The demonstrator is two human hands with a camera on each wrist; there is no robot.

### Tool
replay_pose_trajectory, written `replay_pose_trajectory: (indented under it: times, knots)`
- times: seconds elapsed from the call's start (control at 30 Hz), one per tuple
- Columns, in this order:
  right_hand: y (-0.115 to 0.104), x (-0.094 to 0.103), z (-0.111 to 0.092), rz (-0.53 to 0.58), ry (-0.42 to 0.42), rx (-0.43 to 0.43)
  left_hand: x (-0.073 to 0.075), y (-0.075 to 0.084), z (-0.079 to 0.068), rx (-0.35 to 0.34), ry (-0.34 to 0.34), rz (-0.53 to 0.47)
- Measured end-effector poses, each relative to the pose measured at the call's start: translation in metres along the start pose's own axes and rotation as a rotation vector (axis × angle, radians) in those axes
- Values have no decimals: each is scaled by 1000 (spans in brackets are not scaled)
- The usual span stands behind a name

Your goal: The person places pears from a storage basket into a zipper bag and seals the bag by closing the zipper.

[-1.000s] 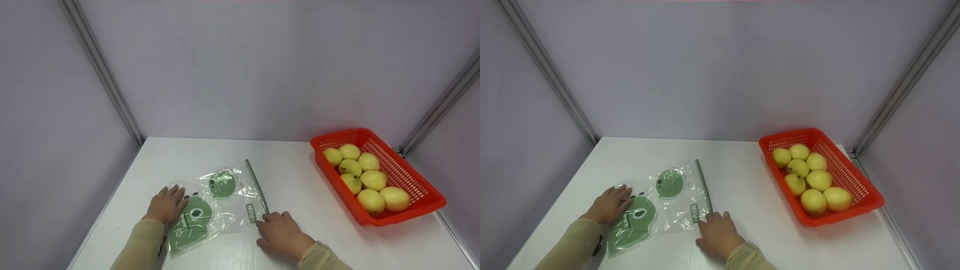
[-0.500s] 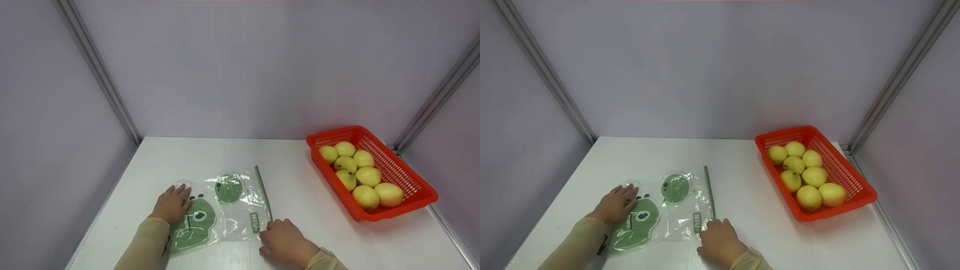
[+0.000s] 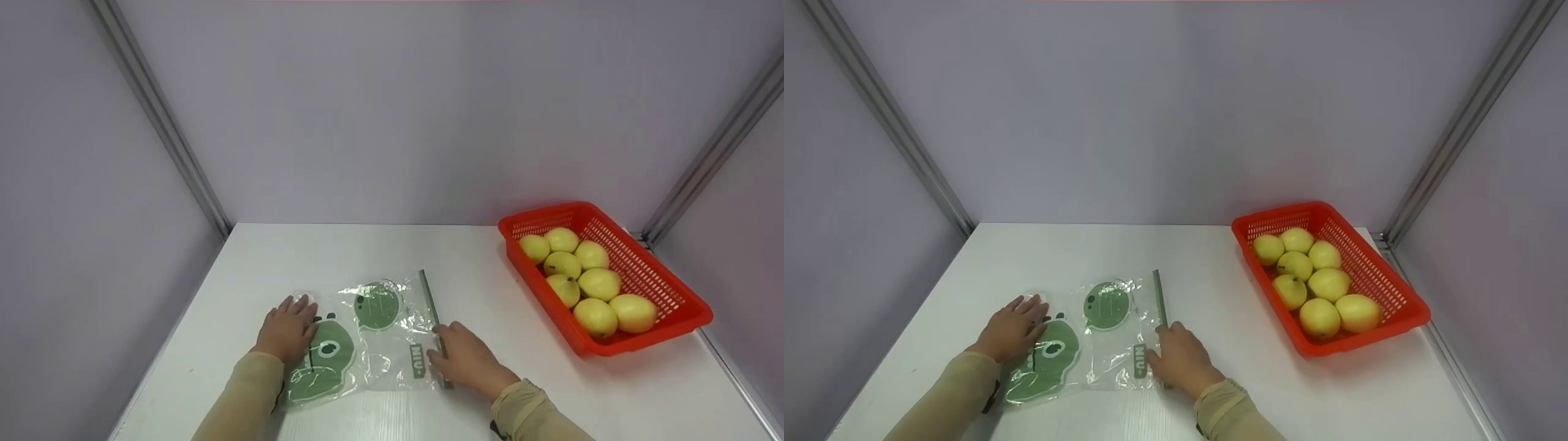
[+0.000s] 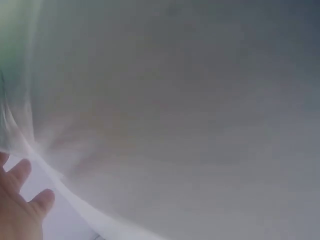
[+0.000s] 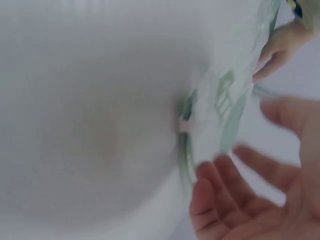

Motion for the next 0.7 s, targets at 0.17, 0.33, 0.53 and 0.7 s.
replay_pose_trajectory:
  times: [0.17, 0.33, 0.53, 0.7]
  knots:
    - [10, -1, 24, 143, 30, -170, 0, 9, 3, -24, 2, 8]
    - [20, -6, 33, 238, 50, -290, 0, 18, 6, -11, -46, 18]
    - [23, -5, 35, 265, 115, -280, 1, 20, 8, -27, -41, 59]
    - [15, 7, 34, 321, 157, -253, 25, 43, 11, -74, 64, 52]
Point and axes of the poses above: each hand's wrist, its own z-axis towards the middle knuckle, its own x-axis out of the back of the hand, y = z × x, the point moved 2 cm from there along z, towards the middle knuckle, and after that the axes turned 3 degrees about y, right-handed, at the moved point
